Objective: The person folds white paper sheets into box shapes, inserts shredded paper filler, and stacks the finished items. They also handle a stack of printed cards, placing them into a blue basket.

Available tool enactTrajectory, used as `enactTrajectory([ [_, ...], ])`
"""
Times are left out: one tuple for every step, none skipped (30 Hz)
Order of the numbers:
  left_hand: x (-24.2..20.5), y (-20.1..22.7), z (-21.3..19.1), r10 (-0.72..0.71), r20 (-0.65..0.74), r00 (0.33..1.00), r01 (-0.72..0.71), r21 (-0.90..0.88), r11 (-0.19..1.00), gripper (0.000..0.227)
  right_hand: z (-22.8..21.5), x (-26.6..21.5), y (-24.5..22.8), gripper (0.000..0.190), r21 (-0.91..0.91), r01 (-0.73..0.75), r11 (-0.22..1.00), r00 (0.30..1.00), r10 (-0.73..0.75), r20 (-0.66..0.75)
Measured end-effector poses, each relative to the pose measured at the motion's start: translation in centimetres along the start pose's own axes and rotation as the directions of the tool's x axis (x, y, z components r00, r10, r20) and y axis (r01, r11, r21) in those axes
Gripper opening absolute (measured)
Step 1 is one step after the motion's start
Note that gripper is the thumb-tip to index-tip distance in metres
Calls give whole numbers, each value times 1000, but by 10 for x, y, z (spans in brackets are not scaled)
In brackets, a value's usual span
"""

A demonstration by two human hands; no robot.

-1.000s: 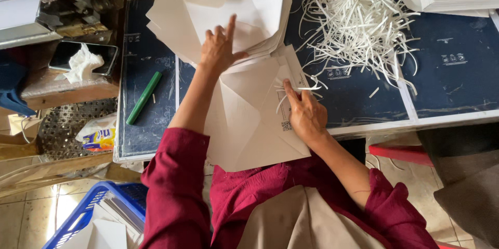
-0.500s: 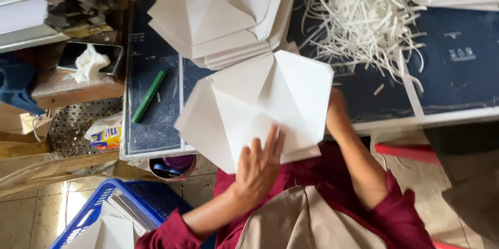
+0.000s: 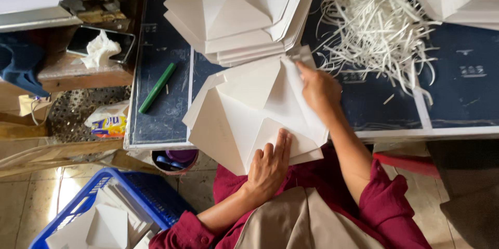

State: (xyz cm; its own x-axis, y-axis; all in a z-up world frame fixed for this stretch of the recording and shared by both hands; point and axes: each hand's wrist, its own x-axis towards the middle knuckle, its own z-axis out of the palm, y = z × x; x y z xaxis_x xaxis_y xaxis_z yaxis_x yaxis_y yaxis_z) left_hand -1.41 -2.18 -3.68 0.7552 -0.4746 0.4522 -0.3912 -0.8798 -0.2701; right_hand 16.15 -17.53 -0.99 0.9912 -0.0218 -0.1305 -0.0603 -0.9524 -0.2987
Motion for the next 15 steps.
enactTrajectory([
  [2,-4,-5,17,131,991,-1,-115,993,59,8,6,12,43,165,24,986,999,-17,-43],
  [4,-7,-10,47,257,965,13,-227,974,69,16,11,25,36,323,52,945,996,-25,-89],
  [2,-13,-4,50,257,965,13,-239,971,69,7,1,28,36,316,44,948,996,-18,-86],
  [-1,-19,2,21,157,987,20,-254,967,65,-2,-8,31,34,427,141,893,983,-76,-166],
  [-4,-25,8,-15,59,998,30,-269,963,61,-11,-18,33,32,522,241,818,961,-125,-248],
  [-3,-27,10,-17,62,998,34,-280,959,61,-16,-25,35,32,516,233,824,963,-122,-241],
  [-4,-28,11,-39,16,999,42,-262,964,56,-21,-31,37,31,511,252,822,957,-133,-259],
  [-5,-29,11,-61,-30,998,52,-244,968,51,-26,-38,39,31,506,271,819,950,-143,-277],
  [-7,-25,11,-63,-22,998,55,-254,966,51,-23,-38,40,31,503,262,823,954,-140,-267],
  [-8,-20,10,-54,-44,998,42,-238,970,48,-21,-38,41,31,482,220,848,965,-116,-236],
  [-6,-19,10,-39,-75,996,22,-213,977,46,-20,-34,40,32,463,185,867,972,-91,-219],
  [-6,-12,5,-35,-77,996,18,-214,977,46,-8,-29,42,32,463,184,867,971,-88,-221],
  [-4,-7,1,-29,-109,994,8,-193,981,44,3,-19,40,31,449,151,881,978,-66,-199],
  [-2,-3,-3,-23,-141,990,-2,-171,985,42,14,-10,38,31,435,117,893,983,-43,-177],
  [-2,-2,-2,-22,-141,990,-2,-162,987,42,8,-10,31,31,440,124,890,982,-48,-180],
])
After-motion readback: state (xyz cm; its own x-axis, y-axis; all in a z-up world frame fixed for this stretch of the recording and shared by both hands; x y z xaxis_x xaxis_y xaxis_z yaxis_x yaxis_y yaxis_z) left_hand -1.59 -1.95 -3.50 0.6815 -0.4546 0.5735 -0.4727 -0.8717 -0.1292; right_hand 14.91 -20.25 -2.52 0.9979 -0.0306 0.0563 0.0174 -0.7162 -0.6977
